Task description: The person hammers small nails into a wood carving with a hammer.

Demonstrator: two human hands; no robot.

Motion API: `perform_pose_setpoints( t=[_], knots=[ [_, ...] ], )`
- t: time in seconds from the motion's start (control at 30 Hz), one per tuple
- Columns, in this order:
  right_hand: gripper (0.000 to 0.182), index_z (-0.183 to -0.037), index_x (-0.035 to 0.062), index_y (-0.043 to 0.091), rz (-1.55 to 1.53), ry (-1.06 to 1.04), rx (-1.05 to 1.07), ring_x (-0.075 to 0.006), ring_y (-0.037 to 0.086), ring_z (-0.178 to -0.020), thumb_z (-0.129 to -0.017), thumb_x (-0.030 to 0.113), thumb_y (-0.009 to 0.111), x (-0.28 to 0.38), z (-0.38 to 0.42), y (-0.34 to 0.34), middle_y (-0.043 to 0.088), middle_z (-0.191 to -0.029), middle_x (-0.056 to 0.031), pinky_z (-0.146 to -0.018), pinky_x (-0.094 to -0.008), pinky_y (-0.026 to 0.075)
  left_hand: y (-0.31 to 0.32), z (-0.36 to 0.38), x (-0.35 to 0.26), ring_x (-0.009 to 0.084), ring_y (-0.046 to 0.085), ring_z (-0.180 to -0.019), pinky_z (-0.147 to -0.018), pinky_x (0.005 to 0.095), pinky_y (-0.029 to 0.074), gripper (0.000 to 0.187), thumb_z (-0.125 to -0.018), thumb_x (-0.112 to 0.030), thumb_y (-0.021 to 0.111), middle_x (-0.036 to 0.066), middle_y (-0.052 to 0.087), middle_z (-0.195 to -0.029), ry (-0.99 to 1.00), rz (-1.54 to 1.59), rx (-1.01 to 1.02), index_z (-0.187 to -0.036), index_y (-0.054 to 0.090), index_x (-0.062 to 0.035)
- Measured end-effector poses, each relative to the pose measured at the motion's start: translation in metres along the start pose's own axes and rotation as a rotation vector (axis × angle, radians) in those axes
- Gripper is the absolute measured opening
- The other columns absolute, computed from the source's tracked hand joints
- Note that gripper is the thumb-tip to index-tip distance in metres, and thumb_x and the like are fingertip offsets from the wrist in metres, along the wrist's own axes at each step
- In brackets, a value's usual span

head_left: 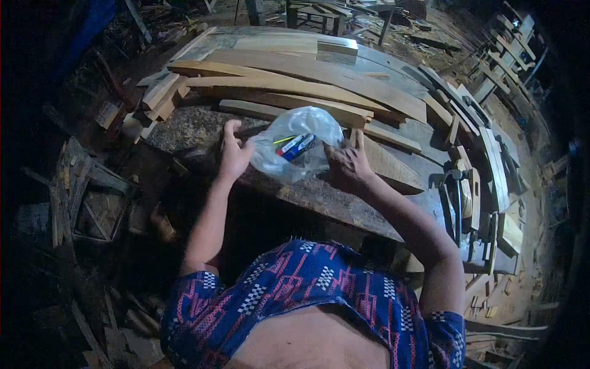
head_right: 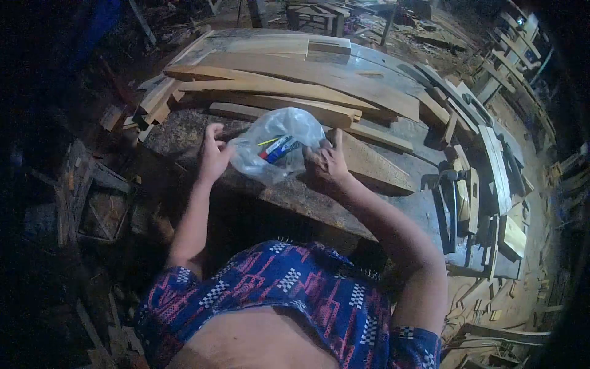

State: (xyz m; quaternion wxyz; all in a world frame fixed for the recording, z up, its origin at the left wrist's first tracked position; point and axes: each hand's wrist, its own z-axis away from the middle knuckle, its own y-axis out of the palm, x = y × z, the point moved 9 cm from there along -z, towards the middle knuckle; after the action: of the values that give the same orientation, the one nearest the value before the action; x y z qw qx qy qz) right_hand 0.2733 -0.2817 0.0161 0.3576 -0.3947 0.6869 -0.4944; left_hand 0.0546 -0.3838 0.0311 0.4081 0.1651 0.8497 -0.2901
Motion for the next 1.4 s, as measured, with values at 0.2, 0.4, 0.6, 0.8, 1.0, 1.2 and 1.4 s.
perform_pose_setpoints(
  t=[0.2, 0.4, 0.6, 0.8, 1.0, 1.2, 1.4],
  knots=[
    [0.076, -0.139, 0.0068, 0.020, -0.153, 0.153, 0.034, -0.0361, 0.056, -0.097, -0.080, 0.037, 0.059, -0.003, -0.001, -0.012, 0.062, -0.088, -0.0188, -0.102, -0.0620, 0.015, 0.011, 0.034, -0.132, 0.0171, 0.056, -0.082, -0.073, 0.0305, 0.046, 0.018, -0.076, 0.001, 0.058, 0.009, 0.058, -0.092, 0.463, 0.155, 0.184, -0.094, 0.055, -0.0016],
    [0.073, -0.136, 0.0051, 0.025, -0.050, 0.184, 0.151, -0.0367, 0.062, -0.082, -0.077, 0.029, 0.061, -0.010, -0.003, 0.006, 0.063, -0.080, -0.0180, -0.101, -0.0626, 0.015, 0.141, 0.013, -0.011, 0.0368, 0.056, -0.098, -0.086, 0.0429, 0.043, 0.024, -0.077, -0.004, 0.054, 0.022, 0.059, -0.102, 0.150, -0.389, 0.707, -0.100, 0.059, -0.0027],
    [0.063, -0.130, 0.0025, 0.034, -0.065, 0.204, 0.084, -0.0365, 0.063, -0.080, -0.072, 0.016, 0.057, -0.013, 0.002, 0.015, 0.063, -0.078, -0.0183, -0.100, -0.0639, 0.015, 0.160, 0.012, 0.018, 0.0335, 0.049, -0.114, -0.098, 0.0409, 0.037, 0.049, -0.076, -0.019, 0.064, 0.020, 0.053, -0.120, 0.134, -0.696, 0.787, -0.121, 0.050, -0.0052],
    [0.057, -0.125, 0.0005, 0.039, -0.049, 0.244, 0.179, -0.0364, 0.063, -0.080, -0.070, 0.011, 0.051, -0.009, 0.005, 0.003, 0.064, -0.081, -0.0185, -0.100, -0.0643, 0.015, 0.157, 0.015, 0.039, 0.0323, 0.045, -0.118, -0.099, 0.0402, 0.036, 0.053, -0.082, -0.021, 0.055, 0.020, 0.044, -0.130, -0.148, -0.782, 0.982, -0.131, 0.039, -0.0085],
    [0.054, -0.122, -0.0005, 0.043, -0.033, 0.203, 0.143, -0.0364, 0.063, -0.080, -0.070, 0.012, 0.051, -0.016, -0.003, 0.020, 0.064, -0.082, -0.0172, -0.101, -0.0641, 0.013, 0.150, -0.003, 0.018, 0.0342, 0.050, -0.111, -0.096, 0.0422, 0.038, 0.044, -0.085, -0.030, 0.044, 0.021, 0.052, -0.121, 0.242, -0.629, 0.486, -0.125, 0.048, -0.0115],
    [0.051, -0.120, 0.0054, 0.048, -0.088, 0.194, 0.109, -0.0337, 0.059, -0.091, -0.070, 0.013, 0.053, -0.017, -0.008, 0.012, 0.063, -0.089, -0.0162, -0.101, -0.0639, 0.012, 0.163, 0.004, 0.023, 0.0348, 0.061, -0.087, -0.076, 0.0472, 0.047, 0.026, -0.086, -0.028, 0.048, 0.015, 0.063, -0.094, 0.022, -0.420, 0.435, -0.088, 0.065, -0.0092],
    [0.047, -0.117, 0.0115, 0.053, -0.097, 0.145, 0.028, -0.0334, 0.053, -0.102, -0.070, 0.015, 0.055, -0.014, 0.004, 0.016, 0.061, -0.095, -0.0119, -0.100, -0.0671, 0.010, 0.205, 0.019, -0.006, 0.0328, 0.062, -0.088, -0.077, 0.0437, 0.049, 0.025, -0.081, -0.025, 0.050, 0.018, 0.064, -0.091, 0.368, -0.887, 0.780, -0.089, 0.065, -0.0062]
  ],
)
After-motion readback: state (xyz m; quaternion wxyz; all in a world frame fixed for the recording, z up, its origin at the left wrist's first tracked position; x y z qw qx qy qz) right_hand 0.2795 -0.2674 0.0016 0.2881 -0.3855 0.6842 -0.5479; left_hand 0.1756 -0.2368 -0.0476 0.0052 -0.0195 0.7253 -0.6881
